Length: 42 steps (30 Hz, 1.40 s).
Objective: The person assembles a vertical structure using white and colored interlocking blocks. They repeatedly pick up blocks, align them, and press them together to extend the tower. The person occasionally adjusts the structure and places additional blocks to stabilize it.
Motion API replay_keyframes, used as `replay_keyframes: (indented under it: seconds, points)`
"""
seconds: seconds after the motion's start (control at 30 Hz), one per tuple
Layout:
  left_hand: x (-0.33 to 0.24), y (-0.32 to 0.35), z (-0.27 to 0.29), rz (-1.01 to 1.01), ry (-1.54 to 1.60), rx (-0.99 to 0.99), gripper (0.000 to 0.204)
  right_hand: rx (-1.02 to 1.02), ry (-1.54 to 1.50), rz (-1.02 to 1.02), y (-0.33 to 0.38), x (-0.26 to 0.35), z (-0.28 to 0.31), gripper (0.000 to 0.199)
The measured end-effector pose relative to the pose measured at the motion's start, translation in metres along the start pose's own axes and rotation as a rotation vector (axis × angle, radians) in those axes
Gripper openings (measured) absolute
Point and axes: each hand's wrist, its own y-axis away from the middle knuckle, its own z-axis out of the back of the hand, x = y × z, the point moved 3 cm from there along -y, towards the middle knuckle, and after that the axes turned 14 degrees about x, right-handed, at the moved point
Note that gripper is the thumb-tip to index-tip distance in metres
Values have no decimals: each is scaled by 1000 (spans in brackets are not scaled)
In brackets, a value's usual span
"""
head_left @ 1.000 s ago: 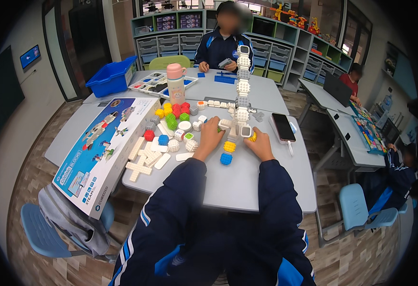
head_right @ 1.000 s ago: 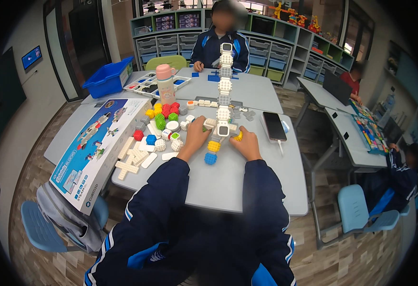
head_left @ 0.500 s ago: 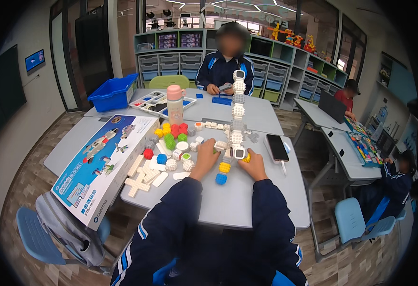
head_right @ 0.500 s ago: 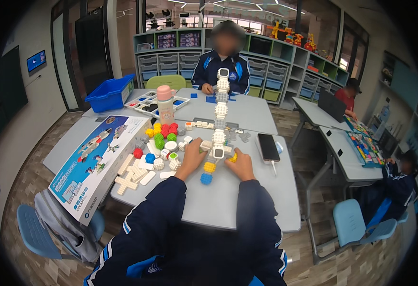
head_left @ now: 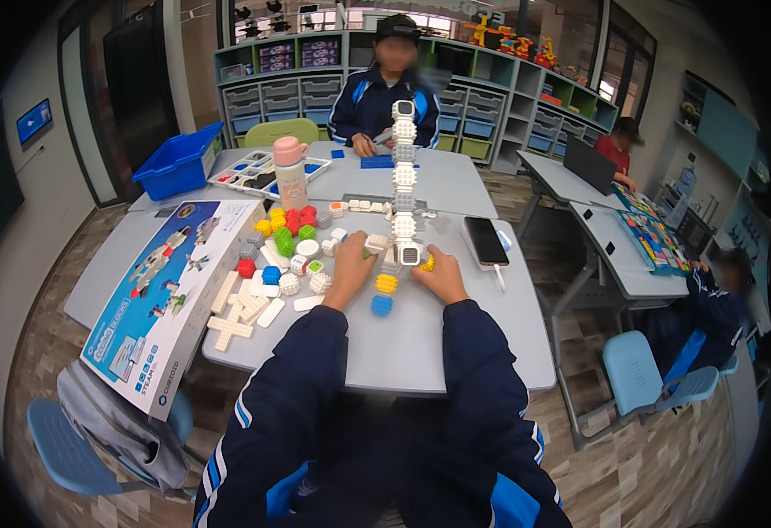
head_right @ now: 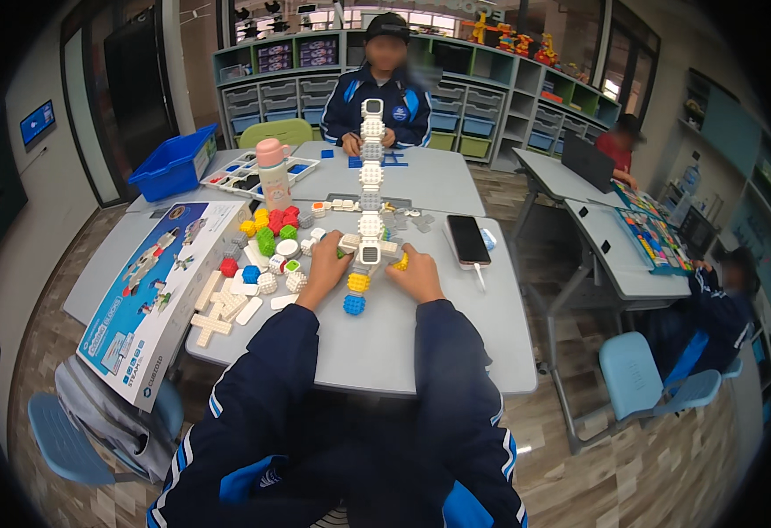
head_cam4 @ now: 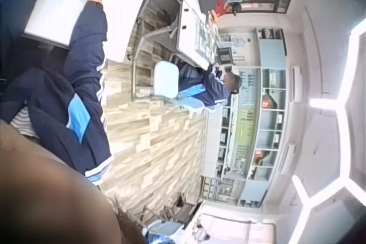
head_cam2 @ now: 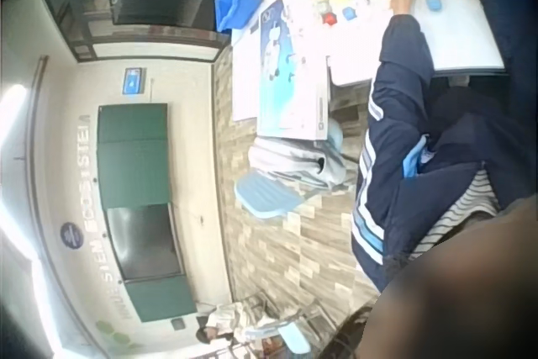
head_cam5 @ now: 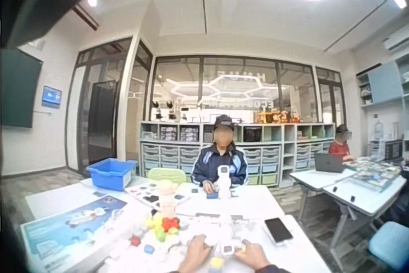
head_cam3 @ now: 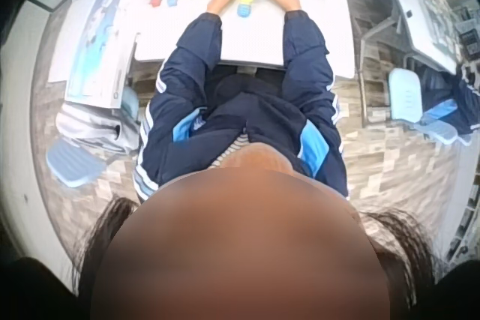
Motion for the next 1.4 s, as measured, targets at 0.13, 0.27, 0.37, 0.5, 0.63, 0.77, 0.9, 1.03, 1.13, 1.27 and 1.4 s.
replay_keyframes:
  seconds: [0.13, 0.27, 0.37, 0.5, 0.63, 0.77, 0.9, 1.03, 1.13, 1.27, 1.4]
  points:
    - [0, 2, 0, 19, 28, 10, 34, -22, 9, 28, -1, -1, -2, 56]
    - [-3, 2, 2, 18, -2, -2, 34, -18, 9, 17, -3, -2, -3, 56]
    - [-5, 3, 2, 8, -15, -15, 36, 1, -3, 9, -3, -3, -2, 57]
    - [-4, 3, 1, 12, -27, -21, 37, 8, 3, 20, -3, -2, -1, 60]
    - [-1, 2, -1, 35, -27, -2, 37, -6, 14, 30, -3, -3, -2, 55]
    - [1, 0, -2, 19, -18, -7, 38, -14, 15, 33, -4, -4, -4, 56]
    - [1, 0, -2, 32, -10, -1, 39, -16, 5, 24, -3, -6, -4, 56]
    - [-2, 2, 0, 47, -8, 14, 40, 12, -27, 20, -5, -8, -5, 56]
    - [-4, 2, 1, 68, -6, 32, 41, 18, -32, 17, -6, -9, -6, 55]
    - [-10, 5, 5, -1, 0, -68, 29, -11, 3, 47, -5, -9, -7, 53]
    - [-10, 5, 5, -5, -9, -81, 29, -1, -29, 38, -5, -9, -7, 53]
